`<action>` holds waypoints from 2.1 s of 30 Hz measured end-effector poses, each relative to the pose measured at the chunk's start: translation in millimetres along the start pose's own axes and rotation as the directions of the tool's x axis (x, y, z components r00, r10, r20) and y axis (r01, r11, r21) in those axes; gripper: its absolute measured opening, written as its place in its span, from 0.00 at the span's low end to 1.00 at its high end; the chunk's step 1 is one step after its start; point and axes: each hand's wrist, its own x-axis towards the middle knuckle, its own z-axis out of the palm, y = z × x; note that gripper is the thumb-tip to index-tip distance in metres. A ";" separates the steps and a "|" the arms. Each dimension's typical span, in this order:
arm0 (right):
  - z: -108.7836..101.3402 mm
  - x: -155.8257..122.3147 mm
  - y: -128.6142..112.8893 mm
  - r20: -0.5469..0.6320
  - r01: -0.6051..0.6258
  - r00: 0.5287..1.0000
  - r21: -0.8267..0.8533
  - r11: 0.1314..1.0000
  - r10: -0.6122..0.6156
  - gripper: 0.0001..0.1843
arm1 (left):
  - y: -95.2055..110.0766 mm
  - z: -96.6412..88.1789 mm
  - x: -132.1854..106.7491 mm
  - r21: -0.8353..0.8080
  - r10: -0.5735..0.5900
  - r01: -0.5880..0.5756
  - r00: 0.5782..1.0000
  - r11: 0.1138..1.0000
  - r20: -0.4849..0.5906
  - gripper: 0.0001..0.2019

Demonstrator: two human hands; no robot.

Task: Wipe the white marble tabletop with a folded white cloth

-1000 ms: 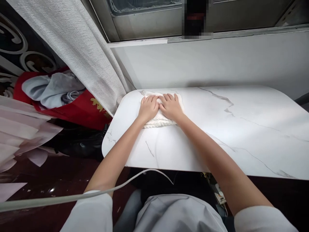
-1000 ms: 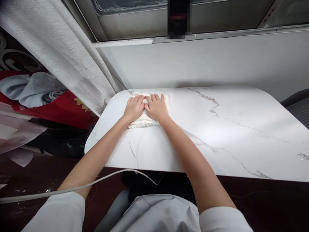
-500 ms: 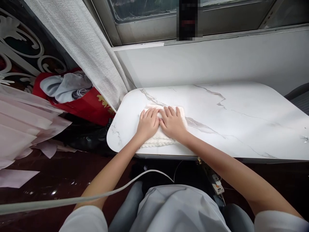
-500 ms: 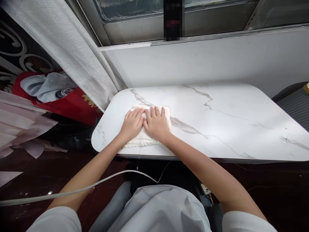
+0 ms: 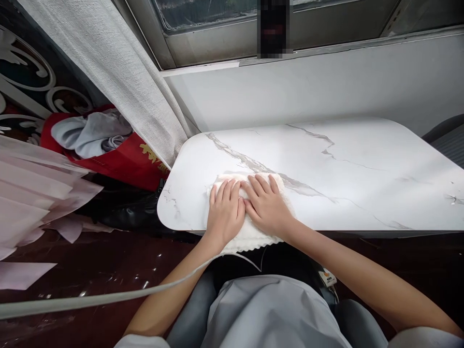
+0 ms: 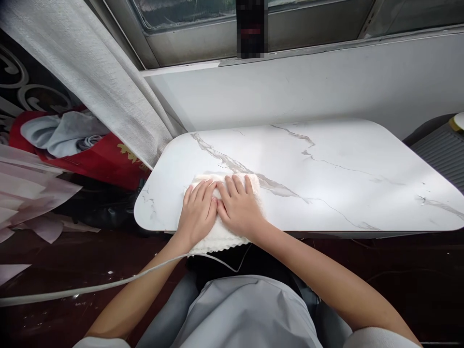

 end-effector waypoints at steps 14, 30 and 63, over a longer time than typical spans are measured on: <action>-12.2 -4.5 37.7 0.049 -0.004 0.999 -0.021 1.000 0.005 0.29 | 29.3 11.6 25.6 -0.003 0.030 -0.030 0.996 1.000 0.078 0.25; 7.3 110.4 130.2 -0.008 -0.137 0.990 0.109 0.985 0.139 0.27 | 8.4 52.5 173.2 -0.018 0.006 -0.005 0.998 1.000 0.059 0.21; 2.3 151.8 216.4 -0.081 -0.209 0.974 0.041 0.977 0.212 0.28 | 39.5 88.9 261.4 -0.002 0.009 -0.009 0.999 1.000 0.032 0.21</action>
